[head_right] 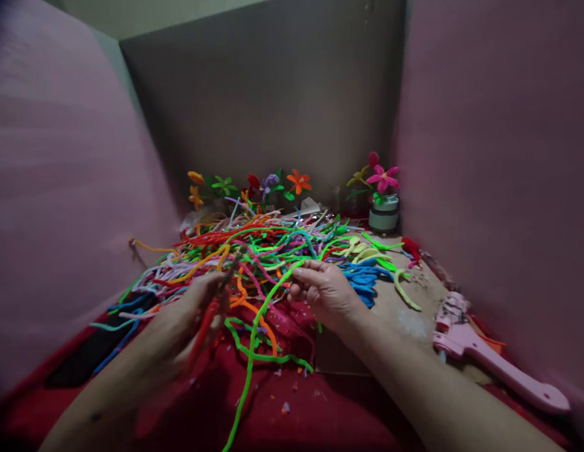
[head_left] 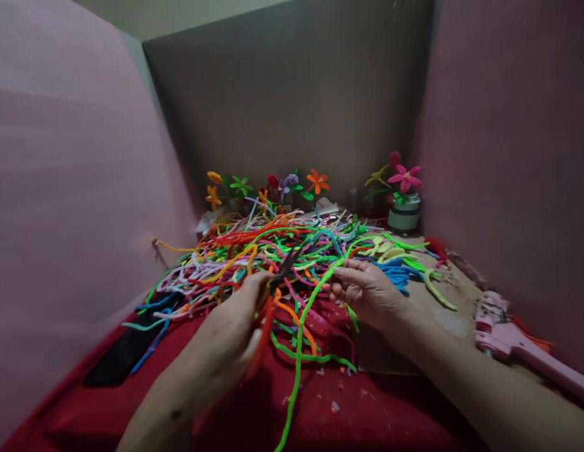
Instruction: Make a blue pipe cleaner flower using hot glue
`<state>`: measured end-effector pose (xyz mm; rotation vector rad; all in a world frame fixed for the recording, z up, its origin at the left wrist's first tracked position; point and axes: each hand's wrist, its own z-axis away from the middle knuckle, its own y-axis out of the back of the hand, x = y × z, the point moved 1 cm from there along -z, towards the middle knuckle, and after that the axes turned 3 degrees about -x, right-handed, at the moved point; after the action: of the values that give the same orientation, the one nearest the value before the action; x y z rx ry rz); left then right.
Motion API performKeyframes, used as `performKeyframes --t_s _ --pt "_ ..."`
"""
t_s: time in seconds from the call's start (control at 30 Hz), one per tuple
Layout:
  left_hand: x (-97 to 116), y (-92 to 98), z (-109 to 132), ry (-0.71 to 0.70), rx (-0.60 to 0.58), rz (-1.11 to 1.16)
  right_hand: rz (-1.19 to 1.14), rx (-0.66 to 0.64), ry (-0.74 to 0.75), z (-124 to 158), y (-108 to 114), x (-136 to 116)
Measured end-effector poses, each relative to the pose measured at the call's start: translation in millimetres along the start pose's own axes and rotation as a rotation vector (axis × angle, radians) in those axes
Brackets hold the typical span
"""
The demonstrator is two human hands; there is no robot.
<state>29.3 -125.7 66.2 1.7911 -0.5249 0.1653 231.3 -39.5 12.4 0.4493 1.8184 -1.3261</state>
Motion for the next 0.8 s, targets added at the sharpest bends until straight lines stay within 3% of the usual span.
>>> performKeyframes --t_s 0.1,0.2,0.53,0.67,0.8 --pt "25.8 -13.3 -24.5 -0.146 -0.216 -0.070 0.001 0.044 0.064 -1.9 1.2 -6.1" --pt "35.9 -23.0 -39.0 -0.187 -0.307 -0.182 -0.013 0.090 0.136 -3.9 4.3 -11.7" --pt "26.6 -47.6 -41.6 -0.170 -0.313 -0.426 0.005 0.101 0.155 -3.8 3.1 -17.9" --pt "18.3 -55.5 -40.8 -0.233 -0.252 -0.448 -0.011 0.115 0.120 -3.4 4.0 -15.8" --pt "19.0 -55.9 -41.6 -0.219 -0.279 -0.442 -0.008 0.112 0.100 -3.3 5.2 -14.6"
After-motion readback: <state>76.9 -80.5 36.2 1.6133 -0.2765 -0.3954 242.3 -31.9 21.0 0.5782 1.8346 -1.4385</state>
